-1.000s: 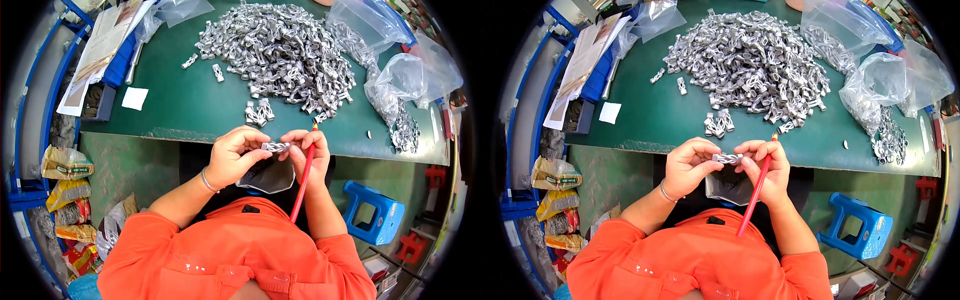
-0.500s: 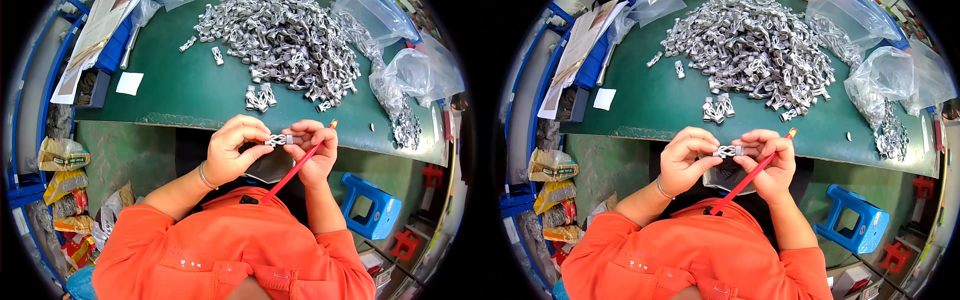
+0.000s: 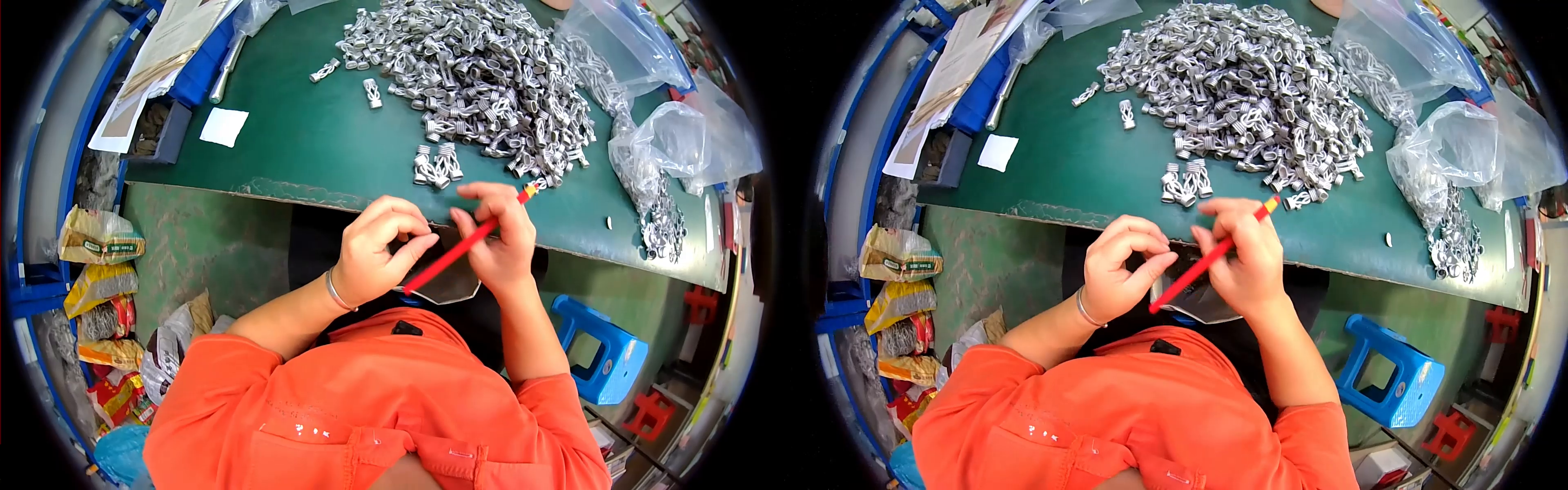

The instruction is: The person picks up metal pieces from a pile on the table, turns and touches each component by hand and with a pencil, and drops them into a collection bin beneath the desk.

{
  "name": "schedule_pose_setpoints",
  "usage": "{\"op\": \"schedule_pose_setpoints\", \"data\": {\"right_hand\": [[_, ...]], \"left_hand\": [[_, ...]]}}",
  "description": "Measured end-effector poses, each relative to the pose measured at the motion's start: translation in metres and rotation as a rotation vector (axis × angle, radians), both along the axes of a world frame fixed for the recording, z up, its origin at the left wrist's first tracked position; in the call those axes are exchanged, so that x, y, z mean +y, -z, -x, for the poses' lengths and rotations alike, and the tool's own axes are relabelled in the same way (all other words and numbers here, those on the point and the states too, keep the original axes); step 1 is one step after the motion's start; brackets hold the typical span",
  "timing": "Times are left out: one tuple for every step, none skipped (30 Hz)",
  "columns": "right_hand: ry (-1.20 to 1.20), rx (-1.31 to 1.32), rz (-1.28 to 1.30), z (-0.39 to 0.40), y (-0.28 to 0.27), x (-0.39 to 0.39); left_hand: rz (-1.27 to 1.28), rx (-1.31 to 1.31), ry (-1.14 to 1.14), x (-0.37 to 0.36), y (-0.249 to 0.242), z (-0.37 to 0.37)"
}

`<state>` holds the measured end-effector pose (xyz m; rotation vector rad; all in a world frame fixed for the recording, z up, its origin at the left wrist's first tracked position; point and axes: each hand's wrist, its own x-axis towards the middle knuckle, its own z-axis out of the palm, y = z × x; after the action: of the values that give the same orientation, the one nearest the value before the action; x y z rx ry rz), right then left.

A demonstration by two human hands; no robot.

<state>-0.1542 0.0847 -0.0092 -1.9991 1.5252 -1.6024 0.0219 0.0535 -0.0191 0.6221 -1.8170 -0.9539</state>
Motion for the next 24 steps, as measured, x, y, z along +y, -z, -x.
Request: {"op": "schedule_pose_setpoints", "data": {"right_hand": [[-0.01,0.043,0.012,-0.002,-0.002,-0.008],[-0.019,0.087,0.024,-0.004,-0.003,-0.016],[-0.041,0.098,0.019,-0.006,-0.003,-0.022],[-0.067,0.093,-0.012,-0.006,0.003,-0.025],[-0.035,0.089,0.012,-0.007,0.005,-0.027],[-0.003,0.085,0.036,-0.008,0.007,-0.027],[0.021,-0.027,0.01,-0.01,0.009,-0.024],[0.045,-0.138,-0.019,-0.012,0.01,-0.019],[0.023,-0.364,-0.069,-0.015,0.01,-0.015],[-0.018,-0.514,-0.145,-0.015,0.006,-0.009],[-0.077,-0.713,-0.241,-0.015,0.0,-0.004],[-0.134,-0.913,-0.338,-0.014,-0.003,0.001],[-0.162,-0.965,-0.377,-0.012,-0.003,0.004],[-0.16,-0.964,-0.379,-0.011,-0.003,0.006],[-0.203,-1.018,-0.415,-0.01,-0.003,0.008],[-0.246,-1.071,-0.451,-0.01,-0.003,0.009],[-0.258,-1.083,-0.47,-0.009,-0.003,0.011],[-0.256,-1.084,-0.472,-0.009,-0.002,0.013],[-0.268,-1.08,-0.456,-0.01,-0.001,0.014],[-0.281,-1.077,-0.439,-0.011,0.0,0.015],[-0.303,-1.052,-0.414,-0.009,0.005,0.017],[-0.304,-1.052,-0.416,-0.01,0.008,0.018],[-0.325,-1.026,-0.356,-0.011,0.011,0.018],[-0.344,-0.999,-0.295,-0.012,0.013,0.019]], "left_hand": [[-0.032,-0.005,-0.013,-0.001,-0.002,0.0],[-0.063,-0.009,-0.025,-0.002,-0.004,0.0],[-0.102,-0.024,-0.022,-0.002,-0.004,-0.001],[-0.098,-0.022,-0.024,-0.003,-0.001,-0.002],[-0.12,-0.005,-0.012,-0.005,0.004,-0.004],[-0.141,0.014,0.0,-0.006,0.007,-0.005],[-0.138,0.016,-0.004,-0.004,0.008,-0.003],[-0.313,0.152,-0.009,-0.002,0.008,0.001],[-0.488,0.289,-0.015,-0.001,0.008,0.003],[-0.488,0.292,-0.018,-0.003,0.007,0.002],[-0.587,0.341,0.06,-0.007,0.004,0.001],[-0.686,0.388,0.14,-0.009,0.001,0.0],[-0.723,0.406,0.124,-0.008,-0.002,0.001],[-0.726,0.407,0.125,-0.009,-0.002,0.001],[-0.744,0.371,0.134,-0.009,-0.003,-0.001],[-0.762,0.334,0.144,-0.008,-0.004,-0.002],[-0.755,0.369,0.133,-0.007,-0.006,-0.001],[-0.758,0.369,0.134,-0.006,-0.008,-0.001],[-0.751,0.379,0.155,-0.005,-0.009,-0.001],[-0.742,0.39,0.175,-0.005,-0.009,-0.001],[-0.743,0.39,0.173,-0.005,-0.009,-0.002],[-0.55,0.33,0.18,-0.005,-0.008,-0.003],[-0.358,0.269,0.186,-0.005,-0.008,-0.004],[-0.36,0.269,0.184,-0.005,-0.008,-0.005]]}}
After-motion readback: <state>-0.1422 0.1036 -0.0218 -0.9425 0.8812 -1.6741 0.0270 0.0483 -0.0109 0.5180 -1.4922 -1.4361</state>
